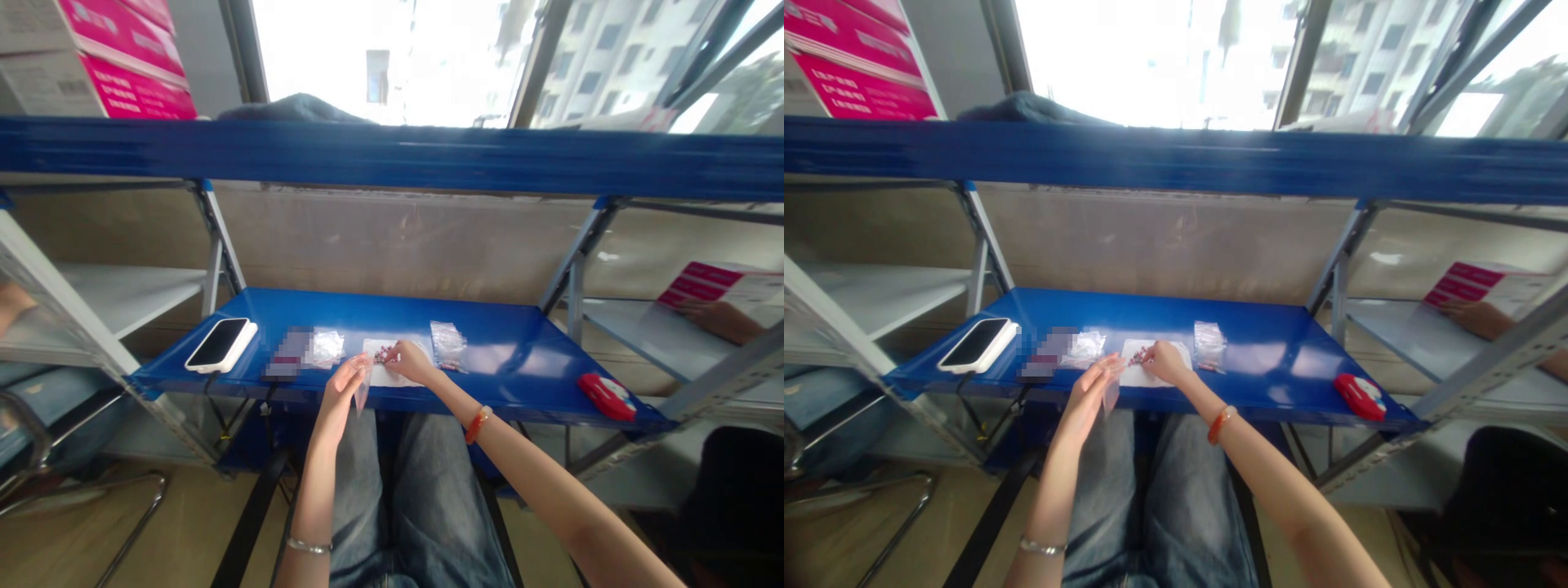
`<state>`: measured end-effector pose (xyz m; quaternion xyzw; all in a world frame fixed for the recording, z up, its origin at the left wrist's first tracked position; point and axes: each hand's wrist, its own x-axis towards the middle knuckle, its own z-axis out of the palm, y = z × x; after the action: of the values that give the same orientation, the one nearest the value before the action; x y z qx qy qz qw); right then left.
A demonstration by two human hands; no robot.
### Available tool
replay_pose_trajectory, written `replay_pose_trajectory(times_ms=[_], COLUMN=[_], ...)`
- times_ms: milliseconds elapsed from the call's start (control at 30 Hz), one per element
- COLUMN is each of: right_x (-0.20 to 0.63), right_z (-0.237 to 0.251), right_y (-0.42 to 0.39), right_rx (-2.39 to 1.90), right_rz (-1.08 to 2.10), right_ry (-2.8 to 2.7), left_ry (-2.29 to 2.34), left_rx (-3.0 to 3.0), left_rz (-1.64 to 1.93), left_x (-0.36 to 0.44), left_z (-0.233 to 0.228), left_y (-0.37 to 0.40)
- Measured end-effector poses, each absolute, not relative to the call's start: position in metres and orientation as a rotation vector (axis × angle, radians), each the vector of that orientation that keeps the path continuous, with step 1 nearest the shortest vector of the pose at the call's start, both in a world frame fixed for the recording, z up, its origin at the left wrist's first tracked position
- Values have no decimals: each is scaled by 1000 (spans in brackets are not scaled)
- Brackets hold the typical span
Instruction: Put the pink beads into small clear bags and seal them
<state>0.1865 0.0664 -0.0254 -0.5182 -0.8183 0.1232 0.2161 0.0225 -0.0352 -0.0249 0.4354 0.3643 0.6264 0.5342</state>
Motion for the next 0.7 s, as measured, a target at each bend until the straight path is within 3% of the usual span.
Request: replay_pose_trajectory(times_ms=[700], right_x=[182], right_z=[-41], right_y=[55], right_rx=[-1427], right_rz=[143], right_ry=[-2197], left_ry=[1103], left_rx=[1243], left_rz=[1564], left_x=[22], left_z=[-28], left_y=[-34])
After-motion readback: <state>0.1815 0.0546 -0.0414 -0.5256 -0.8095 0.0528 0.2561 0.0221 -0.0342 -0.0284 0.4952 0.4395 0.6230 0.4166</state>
